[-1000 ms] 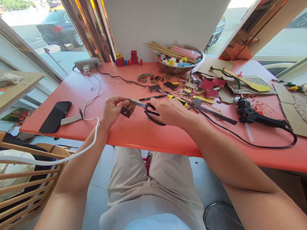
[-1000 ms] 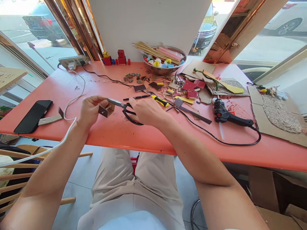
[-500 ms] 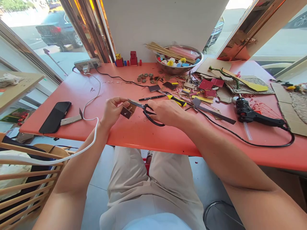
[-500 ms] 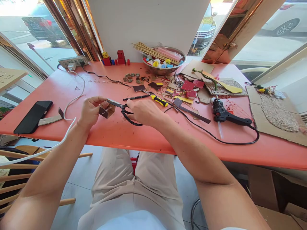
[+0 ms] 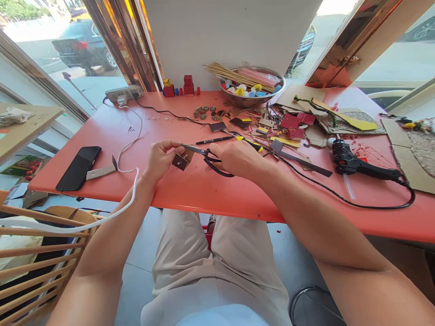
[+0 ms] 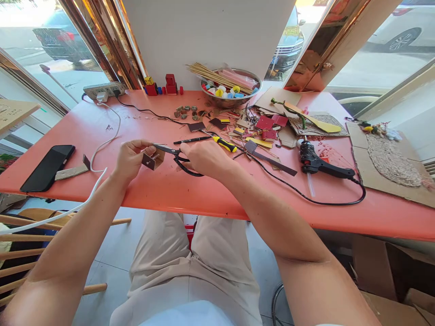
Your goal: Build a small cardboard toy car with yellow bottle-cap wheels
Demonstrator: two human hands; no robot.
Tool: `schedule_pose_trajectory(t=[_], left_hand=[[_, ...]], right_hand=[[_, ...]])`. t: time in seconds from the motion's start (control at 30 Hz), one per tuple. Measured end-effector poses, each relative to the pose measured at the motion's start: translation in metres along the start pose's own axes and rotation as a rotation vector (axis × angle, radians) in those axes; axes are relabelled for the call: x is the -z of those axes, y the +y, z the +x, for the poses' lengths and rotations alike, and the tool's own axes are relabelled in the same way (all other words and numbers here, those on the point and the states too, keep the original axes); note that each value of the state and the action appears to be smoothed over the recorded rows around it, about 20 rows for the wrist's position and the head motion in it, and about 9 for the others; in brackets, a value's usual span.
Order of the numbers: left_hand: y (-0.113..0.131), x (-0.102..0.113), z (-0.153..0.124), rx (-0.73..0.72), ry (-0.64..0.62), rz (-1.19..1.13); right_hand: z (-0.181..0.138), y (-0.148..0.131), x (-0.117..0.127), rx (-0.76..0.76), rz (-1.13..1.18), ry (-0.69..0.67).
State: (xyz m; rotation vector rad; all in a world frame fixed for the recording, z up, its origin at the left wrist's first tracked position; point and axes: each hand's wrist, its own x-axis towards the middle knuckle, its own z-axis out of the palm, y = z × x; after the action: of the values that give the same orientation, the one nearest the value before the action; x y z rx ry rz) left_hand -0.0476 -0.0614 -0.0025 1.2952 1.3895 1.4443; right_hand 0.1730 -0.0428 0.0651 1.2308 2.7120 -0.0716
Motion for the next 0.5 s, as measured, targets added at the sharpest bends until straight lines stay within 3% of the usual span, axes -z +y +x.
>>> schedule_pose_trajectory(t=[0.13, 0.23, 0.37, 0.5], left_hand=[[-0.003, -0.001, 0.002, -0.017, 0.017, 0.036], [-0.004, -0.001, 0.004, -0.049, 0.049, 0.081], [-0.004, -0.001, 0.006, -0.096, 0.099, 0.16], [-0.003, -0.003, 0.003, -0.166, 0.125, 0.313]], right_hand=[[0.001, 0.001, 0.002, -0.009, 0.003, -0.006], [0.001, 0.008, 0.006, -0.123, 0.017, 0.04], [-0.001, 0.035, 0.007, -0.285, 0.002, 0.167], [0.0, 0.066, -0.005, -0.279, -0.02, 0.169]])
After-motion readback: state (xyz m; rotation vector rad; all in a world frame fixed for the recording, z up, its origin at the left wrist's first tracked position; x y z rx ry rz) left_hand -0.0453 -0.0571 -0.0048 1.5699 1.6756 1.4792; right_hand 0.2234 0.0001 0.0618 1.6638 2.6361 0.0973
